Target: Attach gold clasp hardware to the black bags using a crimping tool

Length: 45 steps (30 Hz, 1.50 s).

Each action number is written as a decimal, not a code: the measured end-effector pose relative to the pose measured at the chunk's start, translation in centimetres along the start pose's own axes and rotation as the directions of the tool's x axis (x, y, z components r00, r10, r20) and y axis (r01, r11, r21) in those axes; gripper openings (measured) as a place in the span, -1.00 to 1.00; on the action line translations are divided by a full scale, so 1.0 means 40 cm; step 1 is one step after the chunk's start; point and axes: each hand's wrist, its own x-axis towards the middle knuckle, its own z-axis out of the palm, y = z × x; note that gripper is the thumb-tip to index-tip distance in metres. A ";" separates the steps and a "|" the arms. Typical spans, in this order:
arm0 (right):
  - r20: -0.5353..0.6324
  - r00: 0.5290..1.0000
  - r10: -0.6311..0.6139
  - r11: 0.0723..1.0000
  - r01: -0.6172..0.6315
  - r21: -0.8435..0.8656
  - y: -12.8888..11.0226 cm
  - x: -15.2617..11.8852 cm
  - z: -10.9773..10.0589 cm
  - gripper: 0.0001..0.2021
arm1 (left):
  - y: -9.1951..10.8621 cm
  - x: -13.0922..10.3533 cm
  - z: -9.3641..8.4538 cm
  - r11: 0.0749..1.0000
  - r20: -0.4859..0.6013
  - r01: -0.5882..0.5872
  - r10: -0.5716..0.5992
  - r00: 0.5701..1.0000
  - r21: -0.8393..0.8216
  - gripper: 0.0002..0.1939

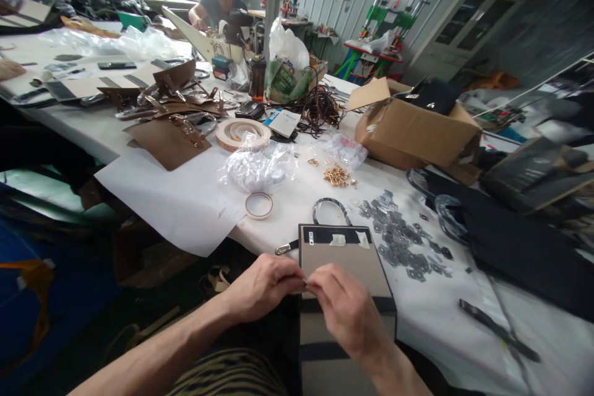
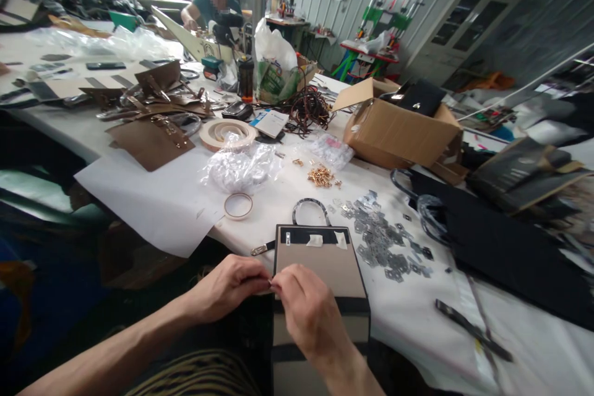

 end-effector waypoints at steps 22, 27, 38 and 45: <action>-0.546 0.445 0.710 0.654 -0.705 0.276 0.161 0.047 0.278 -0.53 | -0.202 -0.090 -0.103 0.995 -0.652 0.089 -0.092 0.752 -0.037 -0.76; -0.631 0.568 0.528 0.772 -0.630 0.079 0.173 0.054 0.293 -0.65 | -0.232 -0.029 -0.216 0.941 -0.778 0.280 -0.030 0.627 0.189 -0.70; -0.639 0.590 0.493 0.770 -0.637 0.006 0.214 0.054 0.259 -0.63 | -0.230 0.044 -0.266 0.612 -0.756 0.687 -0.213 0.619 0.391 -0.57; -0.621 0.577 0.530 0.735 -0.678 -0.003 0.198 0.078 0.261 -0.73 | -0.233 0.067 -0.290 0.602 -0.837 0.697 -0.084 0.541 0.390 -0.46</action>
